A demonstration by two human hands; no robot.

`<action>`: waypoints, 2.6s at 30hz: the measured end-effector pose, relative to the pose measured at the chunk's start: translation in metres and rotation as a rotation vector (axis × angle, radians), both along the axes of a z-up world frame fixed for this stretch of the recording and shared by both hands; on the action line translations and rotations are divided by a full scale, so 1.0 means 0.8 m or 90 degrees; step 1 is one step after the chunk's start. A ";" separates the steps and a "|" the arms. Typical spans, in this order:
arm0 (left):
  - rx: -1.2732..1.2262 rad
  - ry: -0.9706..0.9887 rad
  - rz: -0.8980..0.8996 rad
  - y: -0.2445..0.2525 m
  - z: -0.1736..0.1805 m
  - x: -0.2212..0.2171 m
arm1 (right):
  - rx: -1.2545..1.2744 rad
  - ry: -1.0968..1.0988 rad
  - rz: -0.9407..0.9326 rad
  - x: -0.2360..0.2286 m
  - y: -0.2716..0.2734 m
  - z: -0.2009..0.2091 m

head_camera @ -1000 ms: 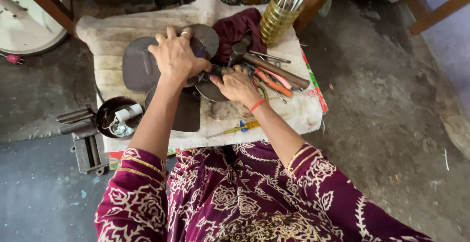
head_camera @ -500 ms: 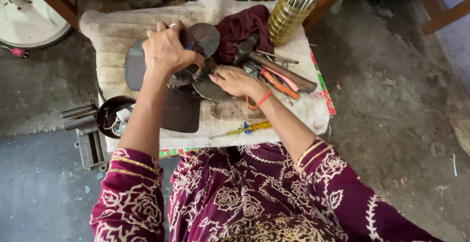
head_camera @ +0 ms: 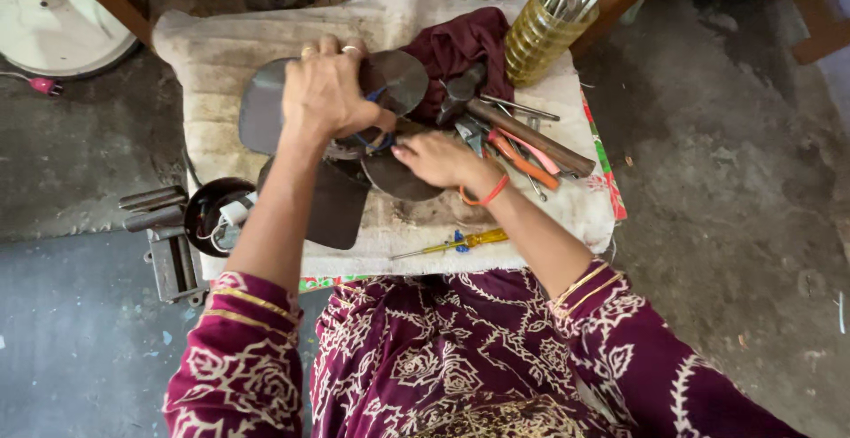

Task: The person repairs a ceiling fan motor by cleaning the housing with a green abrasive pad, then using a screwdriver to adjust internal components and wires. The person also uses a hammer to tap the motor housing and handles the fan blades during the process.

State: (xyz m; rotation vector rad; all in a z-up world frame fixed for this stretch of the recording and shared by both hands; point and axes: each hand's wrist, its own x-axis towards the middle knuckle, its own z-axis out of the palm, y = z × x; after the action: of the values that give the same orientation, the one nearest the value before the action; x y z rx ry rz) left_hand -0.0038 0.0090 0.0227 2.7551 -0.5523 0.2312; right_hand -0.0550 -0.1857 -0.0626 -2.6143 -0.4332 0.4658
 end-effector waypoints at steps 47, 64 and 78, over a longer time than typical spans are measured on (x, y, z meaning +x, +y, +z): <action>-0.072 0.028 0.056 0.019 -0.007 0.010 | 0.082 -0.334 0.302 -0.088 0.031 0.002; -0.088 0.040 0.064 0.016 -0.009 0.011 | 0.212 -0.324 0.156 -0.089 0.049 0.021; -0.079 0.052 0.056 0.016 -0.006 0.011 | -0.002 -0.479 0.244 -0.128 0.021 0.015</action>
State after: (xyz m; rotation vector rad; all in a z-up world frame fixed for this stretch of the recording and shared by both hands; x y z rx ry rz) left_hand 0.0052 0.0218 0.0177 2.6582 -0.3821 0.1659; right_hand -0.1573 -0.1690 -0.0506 -2.6298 -1.1759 -0.4407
